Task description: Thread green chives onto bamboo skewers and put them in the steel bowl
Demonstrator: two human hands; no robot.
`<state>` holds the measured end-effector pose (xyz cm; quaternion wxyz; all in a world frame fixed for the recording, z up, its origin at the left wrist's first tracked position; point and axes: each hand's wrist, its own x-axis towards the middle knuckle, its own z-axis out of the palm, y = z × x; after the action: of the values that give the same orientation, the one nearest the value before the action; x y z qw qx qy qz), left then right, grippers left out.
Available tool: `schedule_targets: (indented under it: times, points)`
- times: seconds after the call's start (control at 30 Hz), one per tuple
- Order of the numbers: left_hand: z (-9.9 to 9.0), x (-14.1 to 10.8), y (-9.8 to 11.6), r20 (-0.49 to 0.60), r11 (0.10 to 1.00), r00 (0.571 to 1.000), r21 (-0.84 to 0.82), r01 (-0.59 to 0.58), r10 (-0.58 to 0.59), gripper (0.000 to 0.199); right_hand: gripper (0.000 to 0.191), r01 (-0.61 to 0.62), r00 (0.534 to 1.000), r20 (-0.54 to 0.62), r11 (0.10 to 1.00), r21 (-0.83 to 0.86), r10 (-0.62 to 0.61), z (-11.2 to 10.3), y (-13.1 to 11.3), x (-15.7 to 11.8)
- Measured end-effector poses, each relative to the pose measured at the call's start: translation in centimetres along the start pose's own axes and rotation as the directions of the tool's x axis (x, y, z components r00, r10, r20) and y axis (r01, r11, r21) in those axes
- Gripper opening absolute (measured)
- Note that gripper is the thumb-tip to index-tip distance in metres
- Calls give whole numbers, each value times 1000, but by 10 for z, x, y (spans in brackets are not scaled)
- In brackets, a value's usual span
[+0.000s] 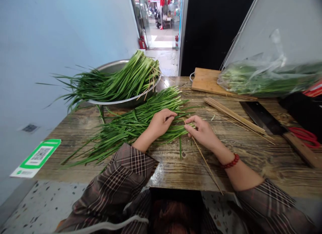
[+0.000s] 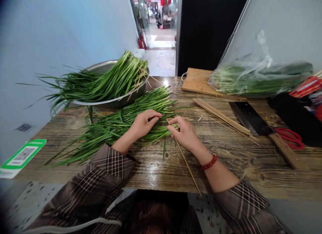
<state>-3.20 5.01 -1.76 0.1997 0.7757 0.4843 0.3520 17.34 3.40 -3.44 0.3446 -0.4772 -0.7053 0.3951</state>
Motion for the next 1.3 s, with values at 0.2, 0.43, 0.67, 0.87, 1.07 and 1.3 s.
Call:
schedule_targets:
  times: [0.2,0.43,0.67,0.87,1.07,1.3]
  points:
    - [8,-1,-6,129,962,992,270,-42,7,20,20,-9,1000,26,1000,11,9,2,0,-1]
    - [13,-2,-5,158,897,987,435,-79,10,13,19,-10,998,61,999,43,7,2,-3,-3]
    - [7,2,-3,-152,996,987,-77,35,-47,10,20,9,1000,22,999,36,-10,0,-5,-2]
    - [4,0,8,17,891,982,-417,180,-190,28,21,16,1000,-11,996,84,-15,-1,-12,-3]
    - [3,-2,12,-21,936,984,-313,161,-176,25,21,27,999,-37,993,111,-23,-1,-13,-3]
    - [3,-1,10,-67,978,995,-197,63,-77,14,20,63,995,-83,991,119,-54,-2,-15,-4]
